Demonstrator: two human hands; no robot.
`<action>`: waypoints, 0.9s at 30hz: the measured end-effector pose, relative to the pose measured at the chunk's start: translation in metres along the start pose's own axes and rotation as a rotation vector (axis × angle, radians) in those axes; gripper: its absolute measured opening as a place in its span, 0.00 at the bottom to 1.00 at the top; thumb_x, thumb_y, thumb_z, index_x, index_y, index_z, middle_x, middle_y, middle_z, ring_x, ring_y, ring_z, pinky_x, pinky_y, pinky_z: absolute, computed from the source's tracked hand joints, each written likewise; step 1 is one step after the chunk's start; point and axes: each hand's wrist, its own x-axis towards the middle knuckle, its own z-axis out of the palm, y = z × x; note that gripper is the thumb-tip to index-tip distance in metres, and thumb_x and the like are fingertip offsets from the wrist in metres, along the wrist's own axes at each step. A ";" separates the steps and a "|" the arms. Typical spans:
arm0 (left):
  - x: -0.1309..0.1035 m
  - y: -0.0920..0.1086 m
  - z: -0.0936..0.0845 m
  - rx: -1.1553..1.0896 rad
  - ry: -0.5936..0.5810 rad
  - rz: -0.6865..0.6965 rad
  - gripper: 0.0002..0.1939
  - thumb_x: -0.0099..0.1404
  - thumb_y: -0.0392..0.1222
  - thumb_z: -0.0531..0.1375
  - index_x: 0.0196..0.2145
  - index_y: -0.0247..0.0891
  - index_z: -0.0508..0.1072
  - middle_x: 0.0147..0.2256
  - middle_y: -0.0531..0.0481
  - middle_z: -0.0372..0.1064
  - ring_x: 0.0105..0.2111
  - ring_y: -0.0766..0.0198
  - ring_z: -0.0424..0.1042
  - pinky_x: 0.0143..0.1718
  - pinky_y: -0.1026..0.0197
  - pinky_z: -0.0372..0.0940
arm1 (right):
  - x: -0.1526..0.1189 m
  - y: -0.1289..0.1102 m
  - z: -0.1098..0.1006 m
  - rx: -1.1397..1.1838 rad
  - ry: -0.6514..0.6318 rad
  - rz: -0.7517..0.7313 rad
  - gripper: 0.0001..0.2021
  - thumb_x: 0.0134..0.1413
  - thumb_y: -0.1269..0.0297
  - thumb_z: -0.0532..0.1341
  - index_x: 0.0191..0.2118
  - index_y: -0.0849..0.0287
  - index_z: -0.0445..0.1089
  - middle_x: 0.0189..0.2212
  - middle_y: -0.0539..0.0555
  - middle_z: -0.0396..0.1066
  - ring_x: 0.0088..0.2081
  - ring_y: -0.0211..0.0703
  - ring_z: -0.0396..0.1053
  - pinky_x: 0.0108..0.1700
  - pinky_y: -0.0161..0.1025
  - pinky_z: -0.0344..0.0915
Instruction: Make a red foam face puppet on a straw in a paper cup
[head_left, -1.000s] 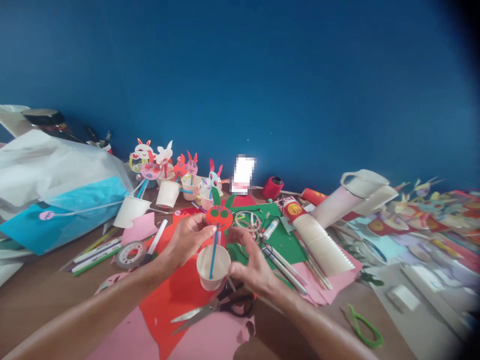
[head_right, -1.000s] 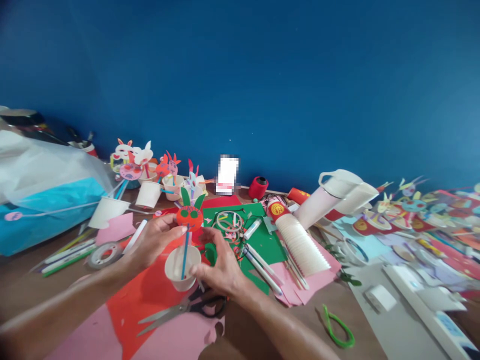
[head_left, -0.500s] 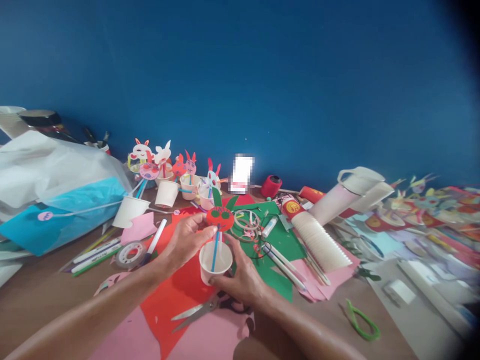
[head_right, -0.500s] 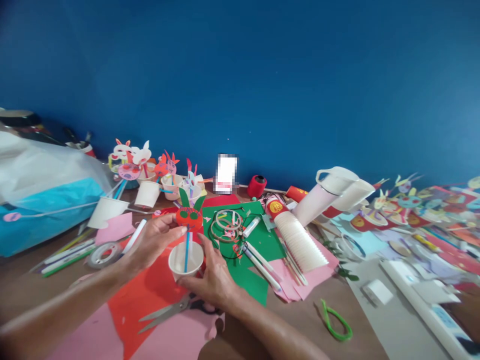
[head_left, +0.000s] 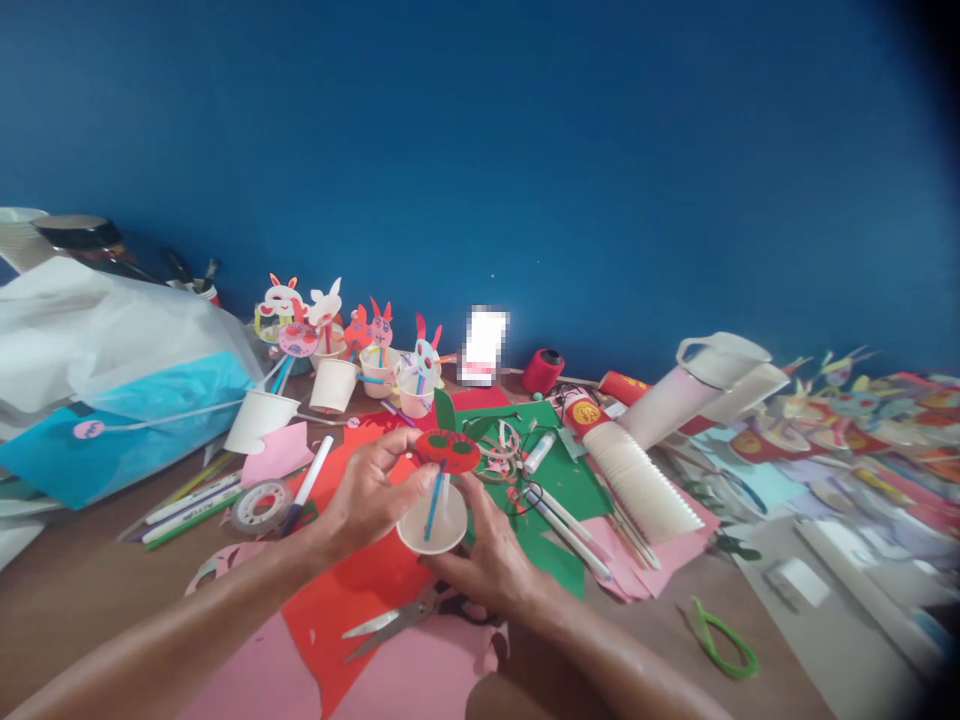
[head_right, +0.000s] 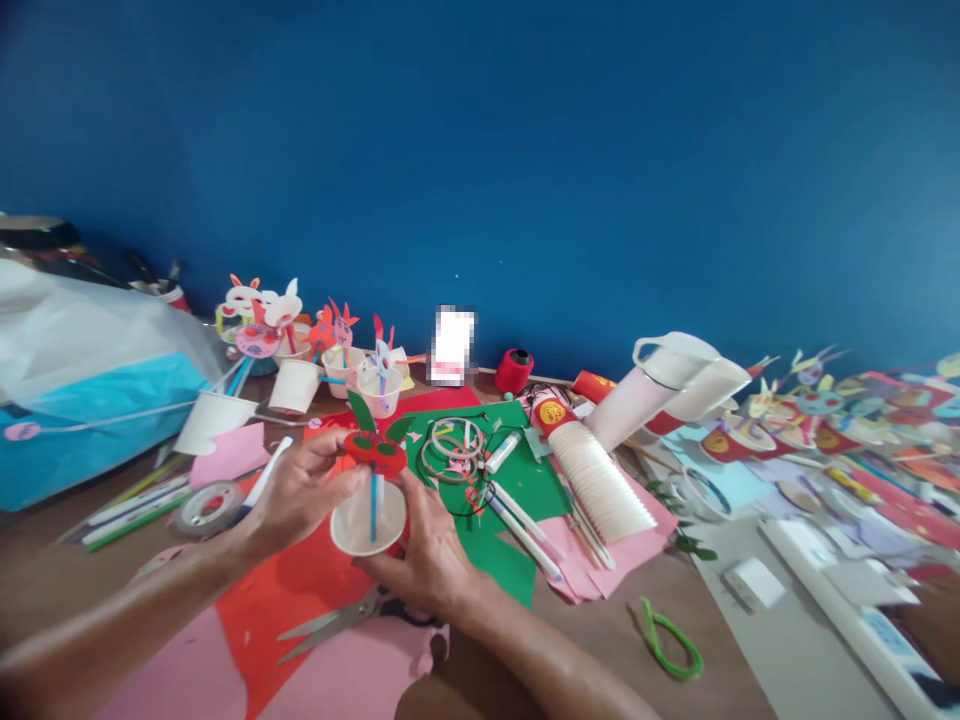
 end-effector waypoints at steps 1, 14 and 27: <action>-0.001 0.001 0.000 0.010 -0.007 0.012 0.11 0.57 0.36 0.57 0.39 0.37 0.71 0.36 0.48 0.72 0.35 0.62 0.68 0.41 0.59 0.63 | 0.000 -0.001 0.000 -0.017 0.007 -0.036 0.39 0.38 0.63 0.65 0.58 0.56 0.48 0.52 0.60 0.60 0.51 0.53 0.60 0.51 0.47 0.57; -0.001 0.007 -0.002 0.015 -0.144 0.119 0.13 0.59 0.34 0.55 0.42 0.37 0.71 0.40 0.46 0.70 0.40 0.60 0.68 0.44 0.56 0.62 | 0.000 -0.005 -0.006 0.011 -0.037 -0.081 0.36 0.42 0.64 0.62 0.58 0.57 0.48 0.49 0.57 0.63 0.46 0.46 0.64 0.47 0.40 0.61; -0.002 0.013 -0.004 0.103 -0.165 0.236 0.11 0.60 0.33 0.54 0.39 0.38 0.73 0.35 0.48 0.67 0.36 0.63 0.67 0.39 0.60 0.64 | 0.000 -0.009 -0.008 0.015 -0.067 -0.018 0.34 0.43 0.65 0.61 0.57 0.56 0.49 0.44 0.55 0.66 0.38 0.42 0.67 0.40 0.37 0.64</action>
